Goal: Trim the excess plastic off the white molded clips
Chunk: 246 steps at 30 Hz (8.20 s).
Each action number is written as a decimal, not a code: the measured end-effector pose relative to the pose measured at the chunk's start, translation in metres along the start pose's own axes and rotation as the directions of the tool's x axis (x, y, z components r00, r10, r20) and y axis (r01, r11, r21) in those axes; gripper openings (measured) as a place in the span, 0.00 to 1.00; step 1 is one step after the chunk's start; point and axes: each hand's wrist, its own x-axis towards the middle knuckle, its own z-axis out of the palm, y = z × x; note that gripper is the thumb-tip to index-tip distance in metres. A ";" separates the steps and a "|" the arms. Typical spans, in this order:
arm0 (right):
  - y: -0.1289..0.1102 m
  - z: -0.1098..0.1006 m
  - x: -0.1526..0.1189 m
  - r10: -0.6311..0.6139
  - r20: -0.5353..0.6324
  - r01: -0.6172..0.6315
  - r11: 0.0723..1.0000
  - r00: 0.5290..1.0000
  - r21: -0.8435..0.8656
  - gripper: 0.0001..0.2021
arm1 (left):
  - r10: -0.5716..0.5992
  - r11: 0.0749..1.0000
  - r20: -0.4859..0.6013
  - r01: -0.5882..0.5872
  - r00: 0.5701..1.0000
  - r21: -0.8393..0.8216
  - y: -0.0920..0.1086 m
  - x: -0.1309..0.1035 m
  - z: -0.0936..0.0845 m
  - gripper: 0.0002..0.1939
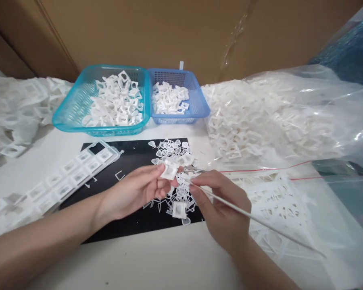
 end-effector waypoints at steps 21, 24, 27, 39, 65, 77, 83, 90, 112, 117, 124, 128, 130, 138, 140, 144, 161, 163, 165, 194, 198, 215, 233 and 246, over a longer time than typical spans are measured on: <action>-0.005 0.009 0.000 -0.047 0.148 0.054 0.998 0.988 -0.041 0.06 | -0.127 0.941 0.074 0.144 0.989 -0.306 -0.024 0.003 -0.002 0.21; -0.005 0.009 -0.001 -0.016 0.126 0.018 1.000 0.992 -0.014 0.06 | -0.128 0.943 0.077 0.145 0.989 -0.301 -0.025 0.002 -0.002 0.20; -0.004 0.010 -0.002 0.005 0.131 -0.007 1.000 0.991 0.012 0.07 | -0.131 0.941 0.073 0.147 0.989 -0.305 -0.026 0.001 -0.002 0.20; -0.003 0.012 -0.004 0.040 0.170 -0.048 0.998 0.985 0.040 0.07 | -0.134 0.934 0.071 0.150 0.988 -0.325 -0.024 0.002 -0.002 0.19; -0.004 0.008 -0.003 0.143 0.212 -0.164 0.983 0.967 0.084 0.04 | -0.122 0.930 0.084 0.144 0.989 -0.337 -0.021 0.002 0.000 0.20; -0.007 -0.005 0.003 0.098 0.357 -0.094 0.995 0.929 -0.029 0.06 | -0.110 0.943 0.083 0.130 0.990 -0.307 -0.022 0.003 0.002 0.20; -0.004 -0.004 0.004 -0.006 0.335 0.031 0.997 0.942 -0.071 0.08 | -0.130 0.947 0.080 0.147 0.988 -0.287 -0.021 0.002 0.000 0.19; 0.007 0.002 -0.004 -0.235 0.242 0.322 0.839 0.942 -0.440 0.12 | -0.154 0.946 0.085 0.172 0.984 -0.275 -0.017 0.001 0.001 0.21; 0.024 -0.021 0.016 -0.154 -0.011 0.139 0.917 0.988 -0.374 0.06 | -0.185 0.946 0.114 0.208 0.976 -0.248 -0.017 -0.002 -0.002 0.22; 0.012 -0.017 0.010 0.023 -0.075 -0.042 0.964 0.997 -0.264 0.03 | -0.149 0.917 0.175 0.202 0.973 -0.344 -0.018 0.000 -0.005 0.22; -0.008 0.001 0.004 -0.039 0.079 0.033 0.997 0.996 0.069 0.05 | -0.050 0.936 0.205 0.118 0.977 -0.332 -0.023 0.000 -0.007 0.23; -0.011 0.007 0.001 -0.086 0.076 0.082 0.995 0.993 0.053 0.08 | -0.033 0.942 0.213 0.102 0.976 -0.321 -0.024 0.001 -0.005 0.22; -0.012 0.008 0.002 -0.120 0.076 0.116 0.992 0.990 0.054 0.09 | -0.035 0.939 0.206 0.102 0.978 -0.327 -0.024 0.001 -0.004 0.22; -0.012 0.011 -0.002 -0.201 0.055 0.204 0.978 0.978 -0.054 0.10 | -0.047 0.937 0.171 0.104 0.984 -0.335 -0.025 0.001 -0.004 0.21; -0.011 0.013 -0.004 -0.205 0.065 0.209 0.975 0.977 -0.069 0.10 | -0.049 0.936 0.173 0.106 0.984 -0.336 -0.025 0.002 -0.004 0.20; -0.012 0.015 -0.003 -0.209 0.055 0.213 0.973 0.977 -0.091 0.10 | -0.059 0.940 0.179 0.115 0.982 -0.320 -0.024 0.002 -0.004 0.20; 0.002 0.018 -0.006 -0.468 -0.007 0.423 0.806 0.884 -0.413 0.15 | -0.027 0.936 0.137 0.073 0.990 -0.345 -0.026 0.002 0.000 0.22; 0.003 0.004 0.000 -0.394 -0.147 0.284 0.832 0.907 -0.476 0.20 | -0.024 0.928 0.163 0.082 0.986 -0.362 -0.024 0.002 -0.002 0.22; 0.005 -0.009 0.006 -0.373 -0.300 0.181 0.838 0.878 -0.515 0.22 | -0.031 0.914 0.180 0.101 0.983 -0.394 -0.023 0.002 -0.003 0.22; 0.018 -0.025 0.014 0.067 -0.218 -0.106 0.979 0.974 -0.175 0.02 | 0.362 -0.236 0.417 -0.351 0.834 0.906 0.007 0.044 0.025 0.15; 0.015 -0.026 0.012 0.098 -0.235 -0.124 0.987 0.967 -0.100 0.02 | 0.421 0.165 0.337 -0.437 0.842 0.884 0.017 0.048 0.023 0.10; -0.008 0.007 -0.003 -0.002 -0.020 0.003 0.999 1.000 0.045 0.09 | -0.030 0.938 0.174 0.088 0.984 -0.336 -0.014 0.020 0.011 0.17; -0.004 0.009 -0.005 -0.129 -0.002 0.128 0.989 0.992 -0.075 0.14 | -0.052 0.946 0.126 0.090 0.991 -0.311 -0.025 0.026 0.008 0.16; -0.004 0.006 0.001 0.341 0.054 -0.337 0.874 0.939 0.349 0.03 | -0.024 0.946 0.114 0.059 0.993 -0.318 -0.022 0.025 0.006 0.13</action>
